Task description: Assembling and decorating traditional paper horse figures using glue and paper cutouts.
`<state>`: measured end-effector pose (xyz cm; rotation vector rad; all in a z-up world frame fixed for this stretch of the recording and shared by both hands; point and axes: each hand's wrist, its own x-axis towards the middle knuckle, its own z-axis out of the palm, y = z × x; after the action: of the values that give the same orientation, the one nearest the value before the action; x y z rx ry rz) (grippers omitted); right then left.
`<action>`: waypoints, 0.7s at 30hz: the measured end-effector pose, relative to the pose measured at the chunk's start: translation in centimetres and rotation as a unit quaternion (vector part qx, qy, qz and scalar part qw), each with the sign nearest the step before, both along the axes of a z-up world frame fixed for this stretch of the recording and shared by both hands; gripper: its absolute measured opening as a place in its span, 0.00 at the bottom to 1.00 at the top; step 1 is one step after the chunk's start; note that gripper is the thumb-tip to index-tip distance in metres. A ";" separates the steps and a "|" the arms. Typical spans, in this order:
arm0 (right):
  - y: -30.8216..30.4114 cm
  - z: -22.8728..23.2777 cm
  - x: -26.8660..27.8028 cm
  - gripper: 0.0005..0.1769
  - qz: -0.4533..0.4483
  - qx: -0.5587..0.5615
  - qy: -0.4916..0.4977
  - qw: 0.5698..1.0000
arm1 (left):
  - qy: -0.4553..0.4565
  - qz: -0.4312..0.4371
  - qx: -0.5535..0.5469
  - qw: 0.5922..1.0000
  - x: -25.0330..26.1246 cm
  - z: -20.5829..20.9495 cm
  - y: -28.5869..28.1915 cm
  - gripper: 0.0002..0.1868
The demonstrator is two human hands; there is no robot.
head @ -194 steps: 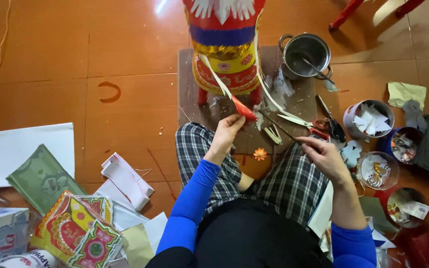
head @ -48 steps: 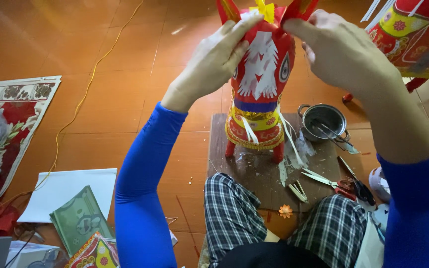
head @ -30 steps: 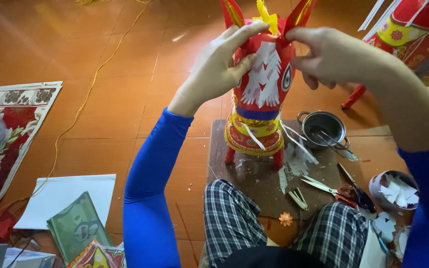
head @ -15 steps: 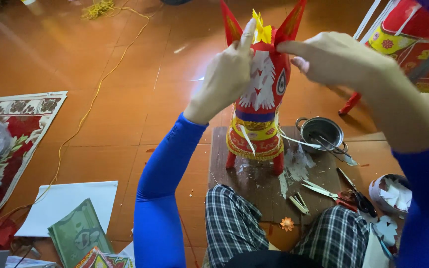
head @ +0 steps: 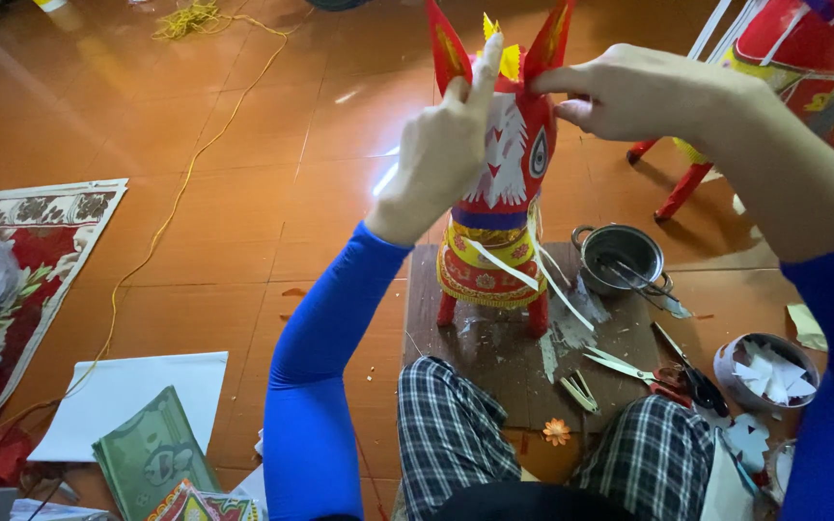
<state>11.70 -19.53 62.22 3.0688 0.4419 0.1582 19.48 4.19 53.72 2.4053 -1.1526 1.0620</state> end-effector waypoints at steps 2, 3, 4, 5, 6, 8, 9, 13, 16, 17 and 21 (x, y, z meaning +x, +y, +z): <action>0.8 0.2 -0.7 0.19 -0.029 0.034 0.015 0.999 | -0.042 0.056 0.010 0.998 -0.2 -0.7 -1.0 0.39; 1.2 0.3 -1.3 0.19 -0.028 0.034 0.014 0.999 | -0.043 0.057 0.009 0.997 0.2 -0.8 -1.1 0.39; 1.6 0.4 -1.8 0.19 -0.039 0.028 0.008 0.999 | -0.035 0.060 0.006 0.998 0.6 -0.8 -1.1 0.42; 2.0 0.5 -2.4 0.19 -0.050 0.024 0.003 0.998 | -0.026 0.064 0.003 0.998 1.0 -0.9 -1.1 0.46; 2.4 0.6 -2.5 0.19 -0.049 0.023 0.002 0.999 | -0.027 0.065 0.002 0.998 1.3 -0.6 -0.8 0.46; 2.9 0.6 -2.6 0.13 -0.080 0.050 0.026 0.995 | 0.019 -0.008 -0.033 0.999 2.0 -0.1 -0.4 0.45; 3.2 0.9 -3.0 0.13 -0.080 0.050 0.025 0.995 | 0.018 -0.008 -0.033 0.999 1.9 0.3 0.0 0.45; 4.4 1.9 -4.2 0.20 -0.106 0.142 0.076 0.981 | 0.008 -0.018 -0.050 0.999 2.1 1.1 0.8 0.38; 4.7 2.3 -4.3 0.25 -0.116 0.157 0.103 0.975 | 0.019 -0.035 -0.079 0.996 2.6 1.1 1.0 0.31; 4.7 2.3 -4.3 0.27 -0.114 0.151 0.106 0.976 | 0.022 -0.054 -0.097 0.994 2.8 1.1 1.1 0.30; 4.9 2.0 -4.3 0.24 -0.117 0.126 0.086 0.981 | -0.050 -0.001 -0.105 0.993 1.4 1.7 0.1 0.31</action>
<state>7.41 -14.60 64.19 3.3654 0.0658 -0.0654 20.91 4.33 55.42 2.2107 -1.0184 1.2483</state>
